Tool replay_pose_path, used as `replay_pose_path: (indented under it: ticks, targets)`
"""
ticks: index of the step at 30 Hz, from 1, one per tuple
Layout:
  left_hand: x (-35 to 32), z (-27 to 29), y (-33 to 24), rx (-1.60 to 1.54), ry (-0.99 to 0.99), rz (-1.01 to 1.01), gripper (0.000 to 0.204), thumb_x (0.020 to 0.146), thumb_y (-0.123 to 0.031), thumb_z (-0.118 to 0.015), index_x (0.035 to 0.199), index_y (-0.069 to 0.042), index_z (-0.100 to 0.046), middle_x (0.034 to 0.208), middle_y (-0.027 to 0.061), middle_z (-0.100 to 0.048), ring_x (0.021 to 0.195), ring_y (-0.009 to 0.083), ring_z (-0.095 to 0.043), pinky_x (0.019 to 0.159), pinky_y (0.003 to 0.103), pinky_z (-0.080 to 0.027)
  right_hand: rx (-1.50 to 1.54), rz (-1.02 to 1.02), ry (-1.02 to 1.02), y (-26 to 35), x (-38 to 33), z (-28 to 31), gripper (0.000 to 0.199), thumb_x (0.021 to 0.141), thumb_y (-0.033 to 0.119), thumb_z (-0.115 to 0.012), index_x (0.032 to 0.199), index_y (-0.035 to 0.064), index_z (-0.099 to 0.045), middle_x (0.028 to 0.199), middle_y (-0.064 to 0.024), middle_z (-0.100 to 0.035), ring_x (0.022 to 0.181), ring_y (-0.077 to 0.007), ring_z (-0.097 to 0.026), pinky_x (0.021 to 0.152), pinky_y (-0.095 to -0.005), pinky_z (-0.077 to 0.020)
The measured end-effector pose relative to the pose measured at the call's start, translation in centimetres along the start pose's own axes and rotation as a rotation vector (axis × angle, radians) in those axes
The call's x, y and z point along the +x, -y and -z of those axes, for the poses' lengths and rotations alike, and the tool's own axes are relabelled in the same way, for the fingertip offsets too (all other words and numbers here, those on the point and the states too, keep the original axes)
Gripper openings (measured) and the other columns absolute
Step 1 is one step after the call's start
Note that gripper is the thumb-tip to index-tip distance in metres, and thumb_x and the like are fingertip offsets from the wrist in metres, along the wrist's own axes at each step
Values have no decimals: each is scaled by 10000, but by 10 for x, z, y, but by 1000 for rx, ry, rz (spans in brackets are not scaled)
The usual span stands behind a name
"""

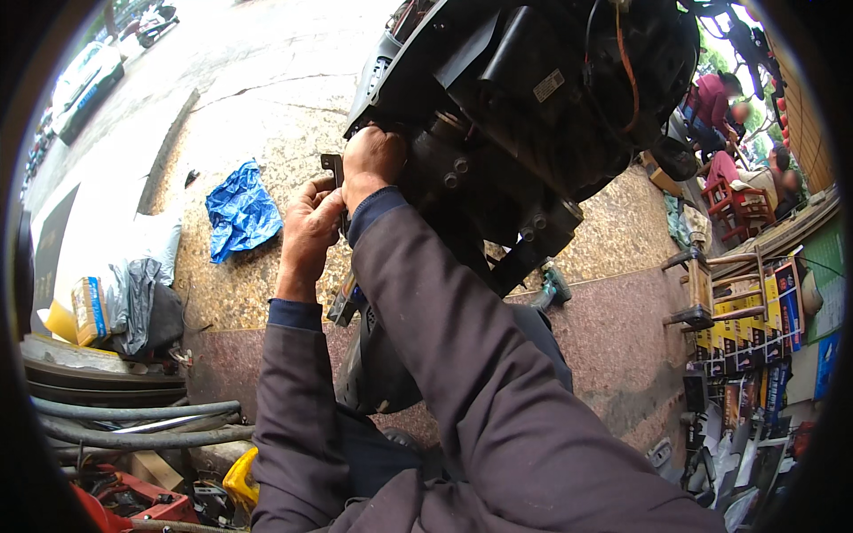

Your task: The person assembles a scooter by attaching a plastic cover to the frame, routing wires, and securing the cover with screws using a cordless drill. The person also handles a battery and other small parts during the process.

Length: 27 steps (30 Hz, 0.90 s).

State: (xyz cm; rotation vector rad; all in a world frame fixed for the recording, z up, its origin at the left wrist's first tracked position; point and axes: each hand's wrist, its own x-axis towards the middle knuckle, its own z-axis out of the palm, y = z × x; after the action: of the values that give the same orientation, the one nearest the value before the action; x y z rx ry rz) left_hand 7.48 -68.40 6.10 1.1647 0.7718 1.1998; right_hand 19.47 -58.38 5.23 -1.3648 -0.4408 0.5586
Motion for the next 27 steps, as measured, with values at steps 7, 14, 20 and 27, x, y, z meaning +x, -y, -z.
replay_pose_path:
  ticks: [7,14,20,27]
  targets:
    - [2,4,0,10,-1,-2,328,923,-157,-635,1177,37,-562,823,11,-641,590,19,-505,481,174,-362,-38,1,-8,-10,9,-5,224,809,100,-535,755,-81,-655,834,-276,-677,806,-383,-680,700,-394,-546]
    - [3,3,3,-13,-26,4,331,914,-143,-645,1167,53,-565,868,40,-665,648,40,-559,520,184,-408,99,-161,15,32,-18,5,215,830,52,-428,906,-60,-594,831,-218,-636,695,-281,-631,613,-346,-499]
    - [4,2,3,20,-17,-17,358,896,-163,-670,1162,54,-571,857,32,-661,639,37,-551,519,184,-398,355,-214,147,60,-44,13,206,872,59,-385,988,48,-554,739,-61,-561,550,-167,-521,502,-277,-430]
    - [3,0,-2,-12,-6,56,410,882,-120,-683,1172,126,-529,979,146,-664,833,139,-640,696,234,-533,386,-133,97,48,-34,8,342,810,11,-377,1069,-57,-590,812,-145,-634,562,-217,-580,527,-335,-481]
